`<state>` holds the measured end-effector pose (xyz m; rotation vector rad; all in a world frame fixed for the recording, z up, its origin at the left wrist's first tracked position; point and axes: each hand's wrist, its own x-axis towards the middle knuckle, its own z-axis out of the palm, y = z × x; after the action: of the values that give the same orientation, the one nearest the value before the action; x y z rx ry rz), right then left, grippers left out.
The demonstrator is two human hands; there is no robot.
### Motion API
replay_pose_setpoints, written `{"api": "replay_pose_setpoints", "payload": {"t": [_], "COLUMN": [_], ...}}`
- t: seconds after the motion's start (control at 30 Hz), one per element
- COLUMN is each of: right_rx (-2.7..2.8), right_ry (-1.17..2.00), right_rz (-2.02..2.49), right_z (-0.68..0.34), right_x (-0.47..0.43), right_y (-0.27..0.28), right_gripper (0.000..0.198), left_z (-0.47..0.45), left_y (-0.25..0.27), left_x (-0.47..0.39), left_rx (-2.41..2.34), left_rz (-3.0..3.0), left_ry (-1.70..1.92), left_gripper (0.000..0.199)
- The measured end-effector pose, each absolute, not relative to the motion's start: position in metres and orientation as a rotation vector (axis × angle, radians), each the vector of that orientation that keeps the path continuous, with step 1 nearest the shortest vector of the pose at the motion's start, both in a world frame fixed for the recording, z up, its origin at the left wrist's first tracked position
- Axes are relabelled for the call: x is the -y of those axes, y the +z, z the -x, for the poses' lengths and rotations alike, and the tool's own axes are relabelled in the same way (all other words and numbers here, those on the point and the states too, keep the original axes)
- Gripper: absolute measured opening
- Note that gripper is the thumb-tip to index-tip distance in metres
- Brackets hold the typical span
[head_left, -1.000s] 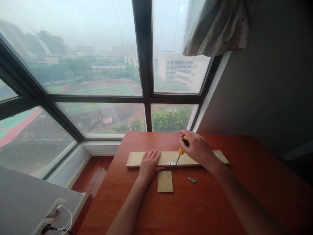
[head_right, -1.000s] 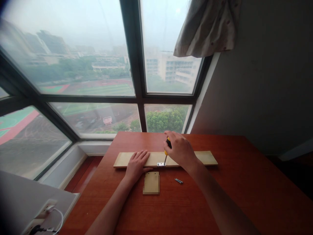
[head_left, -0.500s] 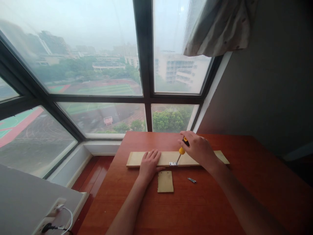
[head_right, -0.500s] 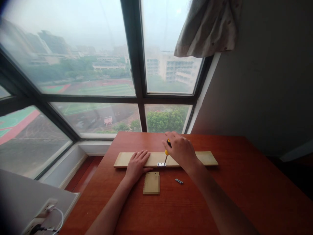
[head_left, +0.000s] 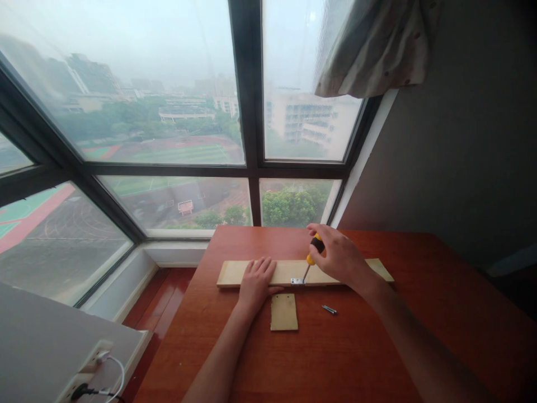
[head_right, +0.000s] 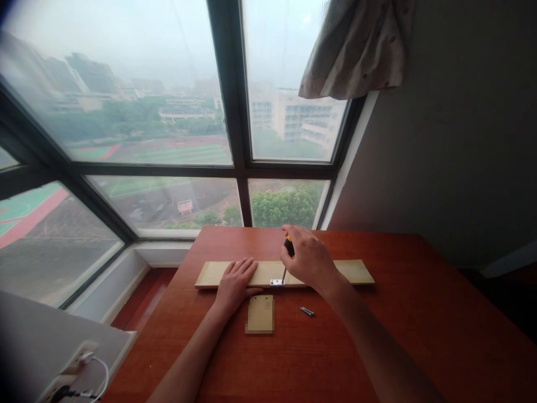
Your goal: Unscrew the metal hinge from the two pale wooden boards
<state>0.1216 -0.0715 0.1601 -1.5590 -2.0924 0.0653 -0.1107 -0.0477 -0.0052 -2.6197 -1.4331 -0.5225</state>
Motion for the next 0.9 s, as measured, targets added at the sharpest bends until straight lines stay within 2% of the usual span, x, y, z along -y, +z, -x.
{"api": "replay_pose_setpoints", "payload": {"t": [0.2, 0.43, 0.57, 0.7, 0.9], "right_rx": [2.095, 2.099, 2.092, 2.093, 2.08], "right_ry": [-0.01, 0.095, 0.004, -0.074, 0.029], "right_rz": [1.669, 1.554, 1.632, 1.728, 1.632], "right_z": [-0.1194, -0.1218, -0.1202, -0.1187, -0.1213], "right_x": [0.0716, 0.0729, 0.0743, 0.0731, 0.0721], "right_y": [0.1615, 0.1615, 0.1627, 0.1623, 0.1599], "right_gripper": [0.034, 0.048, 0.037, 0.036, 0.043], "left_z": [0.1109, 0.1108, 0.111, 0.1114, 0.1112], "left_y": [-0.006, -0.0048, -0.0053, -0.0065, -0.0065], "left_x": [0.047, 0.048, 0.0476, 0.0471, 0.0473], "left_rx": [1.434, 1.433, 1.424, 1.416, 1.426], "left_rz": [2.625, 2.625, 2.622, 2.615, 2.624], "left_ry": [-0.516, -0.521, -0.524, -0.524, -0.525], "left_gripper": [0.068, 0.067, 0.067, 0.066, 0.066]}}
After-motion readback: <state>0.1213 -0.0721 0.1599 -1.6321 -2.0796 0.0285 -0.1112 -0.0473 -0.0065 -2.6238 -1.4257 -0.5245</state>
